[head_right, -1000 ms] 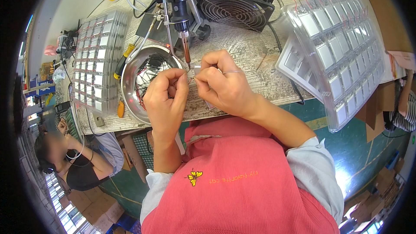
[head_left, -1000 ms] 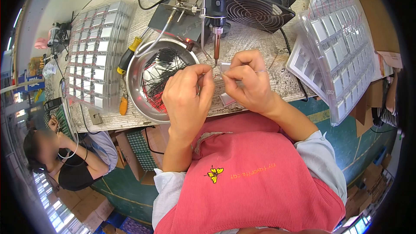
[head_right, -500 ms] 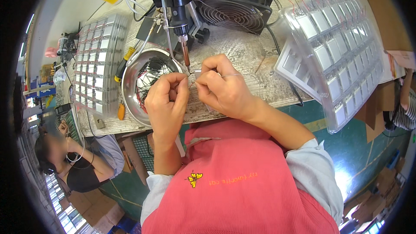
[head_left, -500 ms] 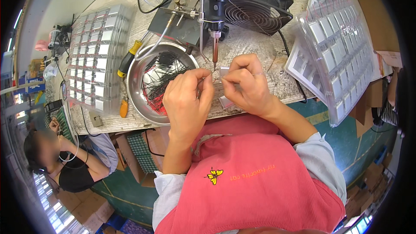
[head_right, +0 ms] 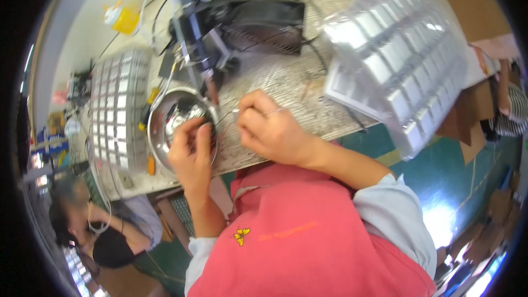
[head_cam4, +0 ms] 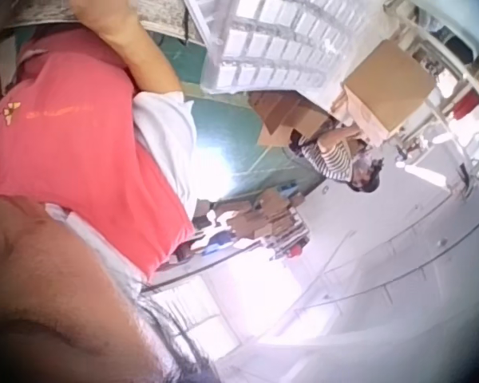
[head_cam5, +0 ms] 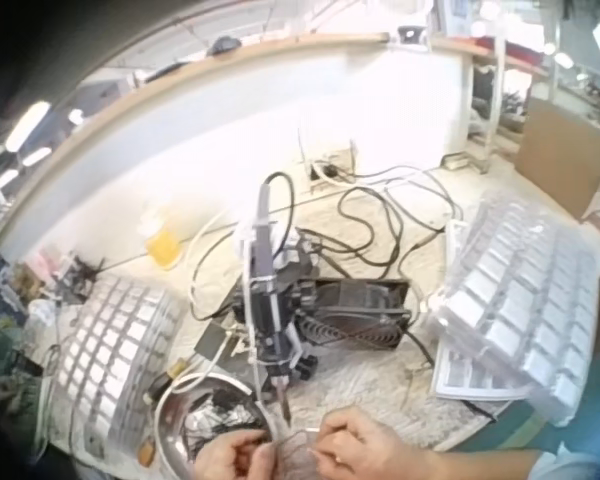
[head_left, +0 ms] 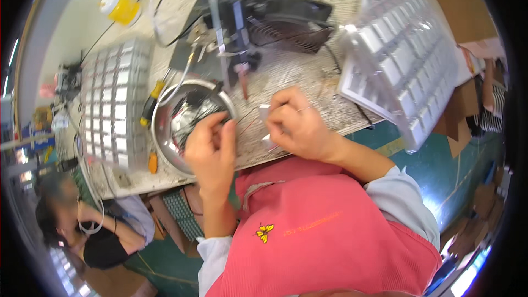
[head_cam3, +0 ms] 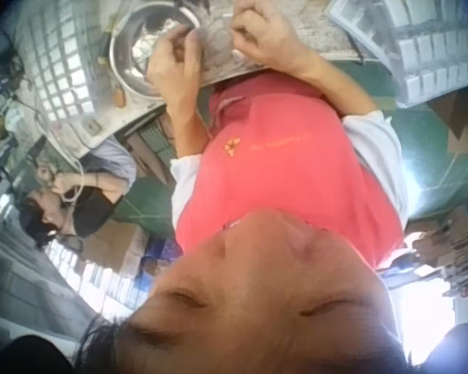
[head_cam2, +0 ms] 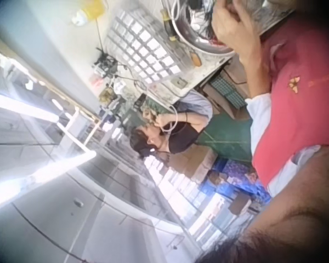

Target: Assembling small electronic components by attaching wires using a stationary soldering iron.

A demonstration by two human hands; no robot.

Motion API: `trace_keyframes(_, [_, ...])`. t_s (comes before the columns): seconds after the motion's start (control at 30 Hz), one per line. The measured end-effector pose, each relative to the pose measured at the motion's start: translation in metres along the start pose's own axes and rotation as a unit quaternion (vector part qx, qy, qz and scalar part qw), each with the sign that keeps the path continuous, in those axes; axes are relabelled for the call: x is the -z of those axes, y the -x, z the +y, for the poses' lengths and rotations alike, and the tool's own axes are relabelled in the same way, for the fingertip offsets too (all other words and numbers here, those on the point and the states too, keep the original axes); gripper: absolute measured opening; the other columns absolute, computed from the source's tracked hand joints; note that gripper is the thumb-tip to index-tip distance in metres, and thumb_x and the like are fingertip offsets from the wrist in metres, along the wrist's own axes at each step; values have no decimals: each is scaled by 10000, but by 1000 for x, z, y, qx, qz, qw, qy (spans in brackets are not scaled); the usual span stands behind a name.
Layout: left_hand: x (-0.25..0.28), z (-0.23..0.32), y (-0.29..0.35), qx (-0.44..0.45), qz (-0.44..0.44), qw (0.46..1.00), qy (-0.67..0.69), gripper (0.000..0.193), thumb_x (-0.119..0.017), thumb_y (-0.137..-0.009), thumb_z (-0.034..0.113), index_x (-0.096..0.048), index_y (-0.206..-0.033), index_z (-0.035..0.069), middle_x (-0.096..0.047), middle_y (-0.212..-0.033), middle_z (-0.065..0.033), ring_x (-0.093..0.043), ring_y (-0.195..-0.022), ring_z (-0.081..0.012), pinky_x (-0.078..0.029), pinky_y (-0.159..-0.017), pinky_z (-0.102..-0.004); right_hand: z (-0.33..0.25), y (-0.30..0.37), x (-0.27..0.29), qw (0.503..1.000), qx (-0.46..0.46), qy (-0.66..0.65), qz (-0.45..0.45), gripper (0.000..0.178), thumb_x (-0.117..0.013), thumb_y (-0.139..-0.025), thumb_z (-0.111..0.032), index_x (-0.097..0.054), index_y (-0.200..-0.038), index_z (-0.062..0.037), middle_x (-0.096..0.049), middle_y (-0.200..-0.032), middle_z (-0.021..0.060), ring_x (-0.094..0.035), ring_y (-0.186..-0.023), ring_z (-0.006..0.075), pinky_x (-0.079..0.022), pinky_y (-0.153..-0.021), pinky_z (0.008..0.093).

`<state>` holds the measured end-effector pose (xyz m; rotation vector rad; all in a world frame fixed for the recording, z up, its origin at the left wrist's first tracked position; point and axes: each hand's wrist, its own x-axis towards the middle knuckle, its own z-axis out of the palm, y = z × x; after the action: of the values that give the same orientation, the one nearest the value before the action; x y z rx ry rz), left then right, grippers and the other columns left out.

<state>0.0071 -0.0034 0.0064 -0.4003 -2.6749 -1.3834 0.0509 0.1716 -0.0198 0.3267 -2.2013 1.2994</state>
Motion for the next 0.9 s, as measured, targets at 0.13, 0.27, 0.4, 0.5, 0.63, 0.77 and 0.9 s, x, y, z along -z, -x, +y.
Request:
trace_keyframes(0.13, [12,-11,6,31,-2,999,34,159,-604,-916,116,-612,-1016,-7,-600,-818,-14,-513,-702,-78,-422,-644,-206,-23,-1,34,999,1,18,-42,223,-677,-691,55,-532,-837,-31,-517,-985,134,-548,-692,191,-477,-602,287])
trace_keyframes(0.27, [13,-5,3,4,48,999,22,153,-626,-890,81,-623,-988,-36,-565,-743,0,-452,-603,-44,-363,-525,-187,-37,-5,90,991,18,127,49,205,-650,-704,34,-529,-848,-48,-529,-973,108,-583,-745,246,-494,-589,319])
trace_keyframes(0.4, [13,-15,3,-11,49,999,11,158,-624,-896,92,-619,-976,-44,-585,-767,-16,-480,-625,-56,-378,-533,-192,-42,-5,163,942,-33,298,150,180,-638,-728,43,-529,-845,-40,-539,-967,133,-562,-877,281,-462,-772,351])
trace_keyframes(0.5, [14,-12,2,-11,43,999,11,160,-623,-897,94,-618,-975,-45,-588,-771,-22,-490,-634,-58,-385,-540,-192,-41,-8,196,923,-79,339,163,111,-615,-773,9,-531,-839,-22,-542,-957,128,-536,-885,253,-425,-813,334])
trace_keyframes(0.63, [11,-10,1,-29,51,998,16,162,-618,-901,100,-618,-971,-46,-595,-780,-30,-501,-642,-61,-396,-551,-195,-2,-5,216,936,-103,310,132,106,-603,-797,-31,-513,-846,-3,-537,-945,138,-526,-896,286,-428,-797,344])
trace_keyframes(0.77, [13,-10,4,-20,52,998,7,167,-611,-904,111,-621,-961,-46,-610,-791,-44,-525,-656,-79,-416,-569,-211,18,-3,215,947,-108,277,118,118,-601,-800,-39,-502,-852,-4,-528,-918,137,-530,-870,291,-433,-774,344])
trace_keyframes(0.9, [15,-16,7,-19,49,999,-4,169,-610,-903,114,-624,-953,-47,-626,-805,-61,-550,-684,-106,-435,-592,-229,23,0,216,943,-118,294,105,114,-599,-803,-56,-507,-855,-12,-541,-889,129,-550,-824,294,-446,-731,342])
